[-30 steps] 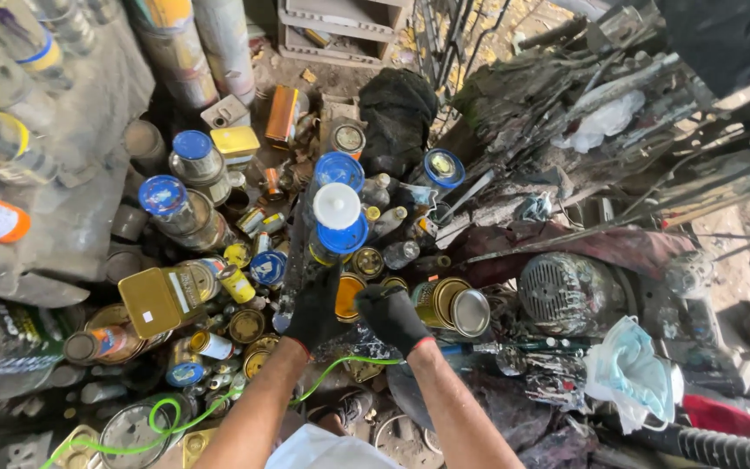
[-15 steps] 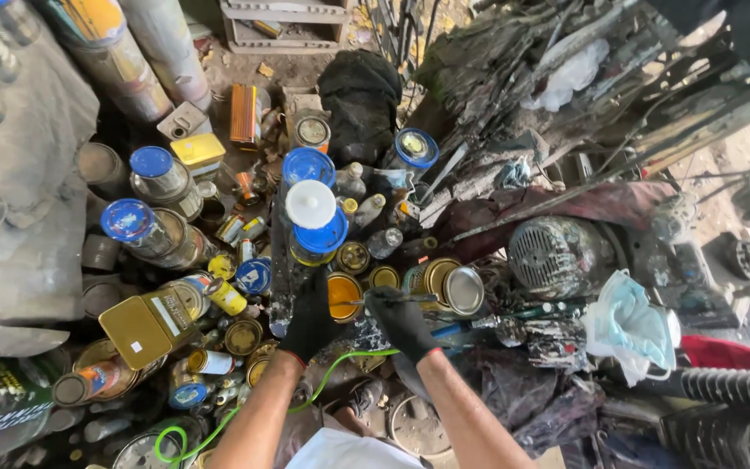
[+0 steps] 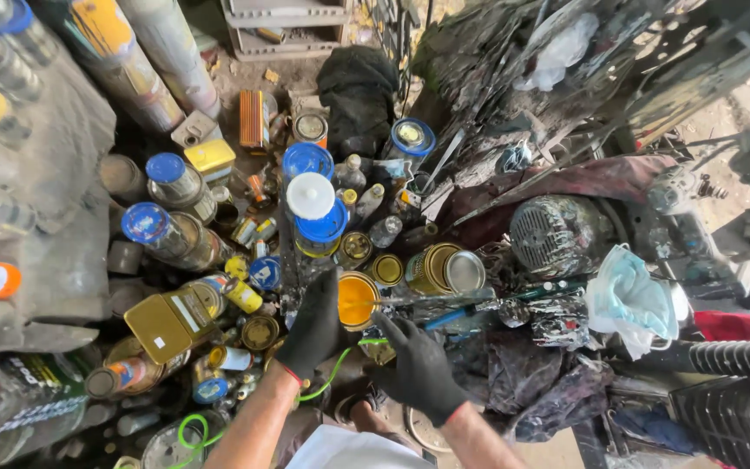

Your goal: The person tests a spray gun on a car's front fender, then moves to a cluttered workbench to clean the spray gun cup with a red rag. They then open a can of yellow paint, stir it with a metal rod, and pour the paint into the spray gun cup.

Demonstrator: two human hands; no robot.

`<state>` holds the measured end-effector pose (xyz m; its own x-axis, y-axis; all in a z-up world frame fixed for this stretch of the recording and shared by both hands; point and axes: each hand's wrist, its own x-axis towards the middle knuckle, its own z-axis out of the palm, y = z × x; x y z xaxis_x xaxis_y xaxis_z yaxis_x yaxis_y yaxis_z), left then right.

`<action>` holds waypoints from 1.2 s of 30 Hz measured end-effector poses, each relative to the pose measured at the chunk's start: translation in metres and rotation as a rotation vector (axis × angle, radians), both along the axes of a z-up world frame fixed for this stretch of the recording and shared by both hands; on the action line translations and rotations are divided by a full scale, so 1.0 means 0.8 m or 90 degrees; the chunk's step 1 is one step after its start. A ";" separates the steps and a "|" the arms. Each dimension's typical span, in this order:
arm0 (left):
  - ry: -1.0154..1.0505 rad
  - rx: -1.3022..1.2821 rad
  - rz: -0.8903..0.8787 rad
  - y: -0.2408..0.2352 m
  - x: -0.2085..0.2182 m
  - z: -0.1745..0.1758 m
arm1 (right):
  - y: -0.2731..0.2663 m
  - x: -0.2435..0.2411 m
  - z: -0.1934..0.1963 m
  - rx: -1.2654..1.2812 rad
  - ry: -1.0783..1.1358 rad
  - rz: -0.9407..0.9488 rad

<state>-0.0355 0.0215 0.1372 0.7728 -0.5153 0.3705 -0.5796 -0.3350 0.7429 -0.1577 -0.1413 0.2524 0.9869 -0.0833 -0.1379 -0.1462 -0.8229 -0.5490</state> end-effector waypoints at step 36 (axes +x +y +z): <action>-0.014 0.055 -0.538 -0.333 -0.099 0.257 | -0.086 -0.252 0.098 0.187 -0.513 -0.512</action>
